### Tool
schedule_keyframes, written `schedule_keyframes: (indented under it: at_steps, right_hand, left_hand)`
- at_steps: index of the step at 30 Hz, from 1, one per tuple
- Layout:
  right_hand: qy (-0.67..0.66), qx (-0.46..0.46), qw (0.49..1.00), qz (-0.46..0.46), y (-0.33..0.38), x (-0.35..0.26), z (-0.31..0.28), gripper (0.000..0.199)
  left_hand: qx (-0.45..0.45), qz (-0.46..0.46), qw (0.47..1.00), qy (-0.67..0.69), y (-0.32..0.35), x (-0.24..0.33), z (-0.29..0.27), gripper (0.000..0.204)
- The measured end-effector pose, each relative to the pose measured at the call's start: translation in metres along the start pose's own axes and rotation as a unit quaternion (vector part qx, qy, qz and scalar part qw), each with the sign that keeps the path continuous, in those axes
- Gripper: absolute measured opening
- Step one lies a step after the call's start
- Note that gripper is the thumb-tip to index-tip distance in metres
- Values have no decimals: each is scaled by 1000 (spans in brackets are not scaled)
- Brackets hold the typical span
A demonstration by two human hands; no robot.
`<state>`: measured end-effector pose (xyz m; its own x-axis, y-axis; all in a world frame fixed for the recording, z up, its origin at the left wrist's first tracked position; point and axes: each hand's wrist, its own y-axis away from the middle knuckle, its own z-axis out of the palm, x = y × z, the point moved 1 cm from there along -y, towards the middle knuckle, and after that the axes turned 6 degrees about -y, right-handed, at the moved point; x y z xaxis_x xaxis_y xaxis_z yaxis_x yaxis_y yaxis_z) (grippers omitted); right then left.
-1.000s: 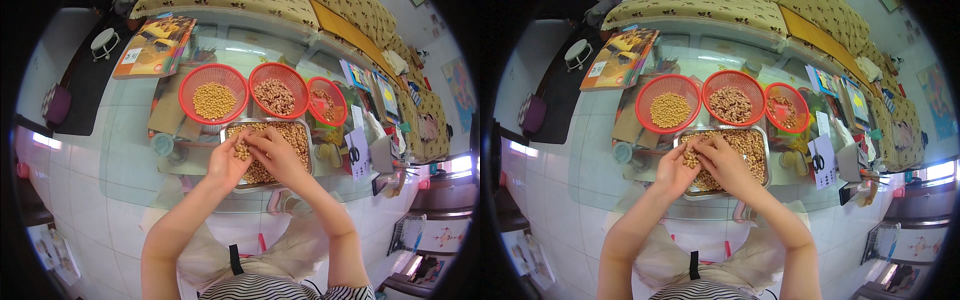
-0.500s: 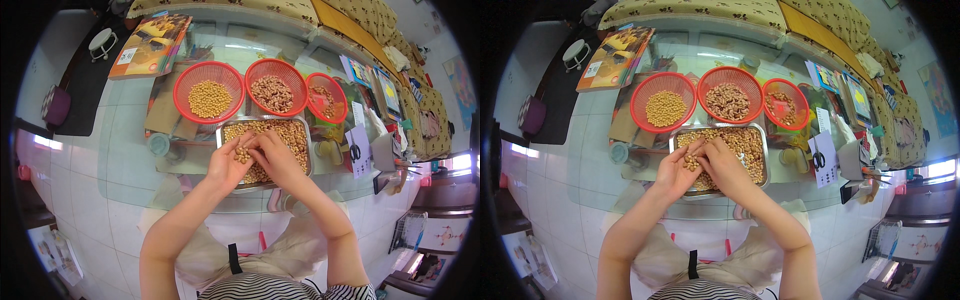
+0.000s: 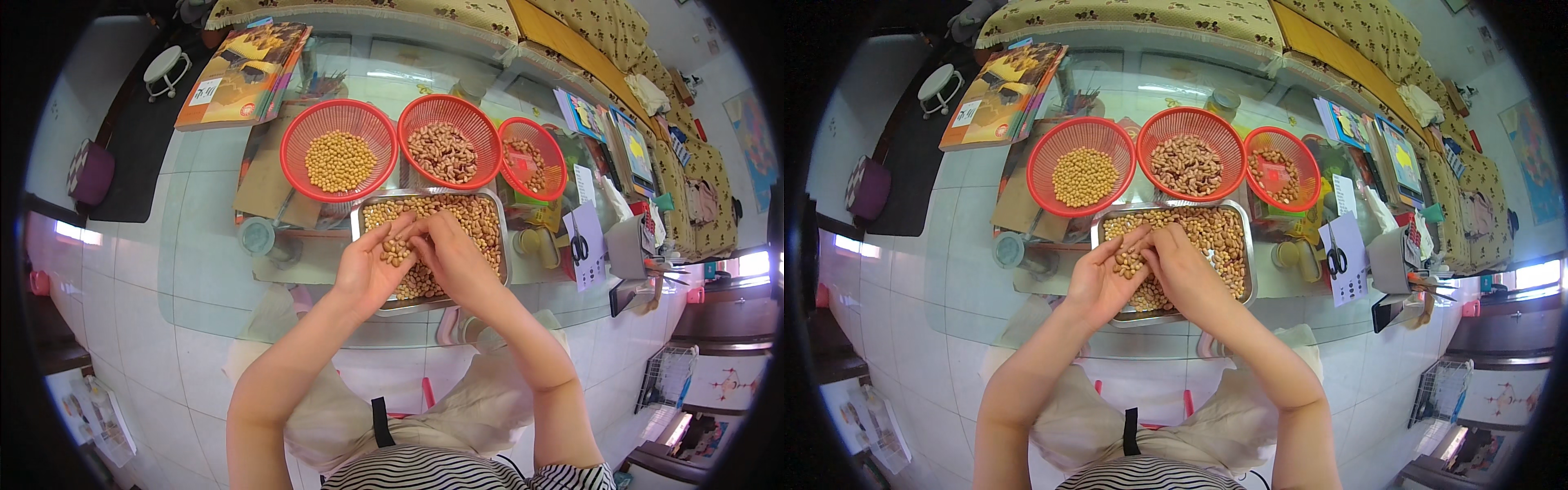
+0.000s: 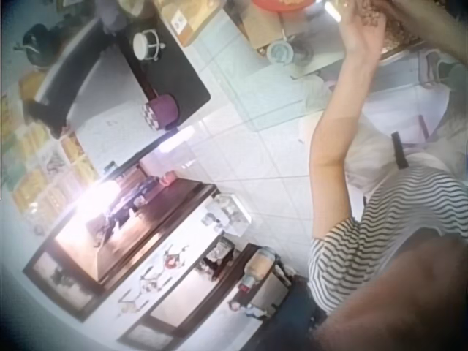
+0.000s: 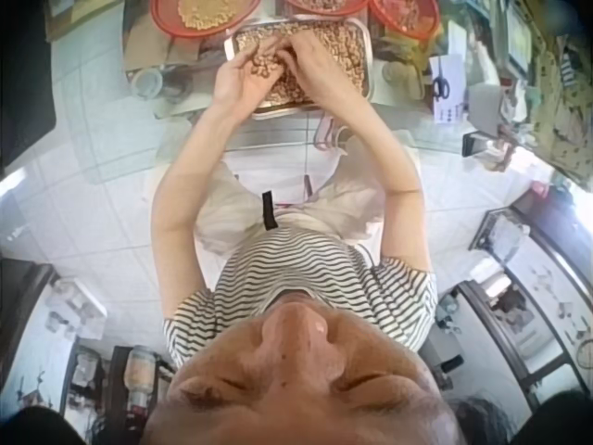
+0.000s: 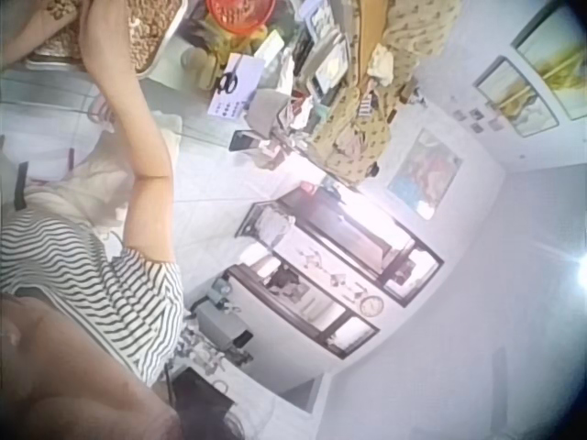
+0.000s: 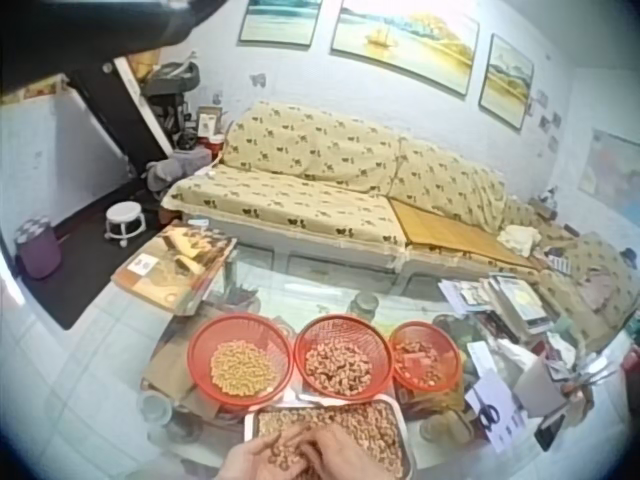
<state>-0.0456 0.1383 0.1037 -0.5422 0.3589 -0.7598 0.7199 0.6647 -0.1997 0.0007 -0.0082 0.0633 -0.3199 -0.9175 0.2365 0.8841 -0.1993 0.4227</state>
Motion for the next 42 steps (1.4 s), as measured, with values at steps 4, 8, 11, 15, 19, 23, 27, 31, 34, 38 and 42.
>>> schedule_keyframes:
  at_steps: [4, 8, 11, 15, 19, 23, 27, 31, 34, 38, 42]
  right_hand:
    - [13, 12, 999, -39, -4, -5, 2, 22]
    - [50, -9, 998, -34, 3, 2, 8, 26]
    - [76, -6, 996, -50, 3, -3, 4, 26]
    - [77, 6, 996, -52, 0, -4, 1, 22]
    - [50, 11, 998, -25, -1, 0, 1, 18]
    - [-44, 53, 998, 10, -9, 1, -9, 11]
    - [-68, 152, 983, 77, -15, 23, -26, 13]
    - [-282, 218, 909, 218, -21, 37, -45, 14]
    - [-332, 258, 875, 239, -25, 48, -52, 17]
    - [-346, 279, 864, 239, -28, 53, -53, 23]
    - [-343, 265, 871, 234, -27, 56, -55, 26]
  left_hand:
    - [3, 4, 1000, 10, -1, -2, -6, 42]
    - [3, 0, 1000, 1, 1, -2, 1, 43]
    - [4, 2, 1000, -3, 2, -1, 4, 44]
    - [-5, 3, 1000, -11, 3, -1, 5, 45]
    - [-13, -5, 1000, -5, 1, -2, 3, 45]
    - [-8, -5, 1000, -7, 0, -2, -2, 44]
    - [-55, -23, 998, 5, 2, 1, 2, 45]
    - [-60, -26, 998, 15, 2, 1, 2, 47]
    - [-60, -30, 998, 18, -1, 0, 1, 48]
    - [-64, -31, 997, 26, -1, 0, 0, 48]
    - [-64, -29, 997, 23, 0, 1, 1, 48]
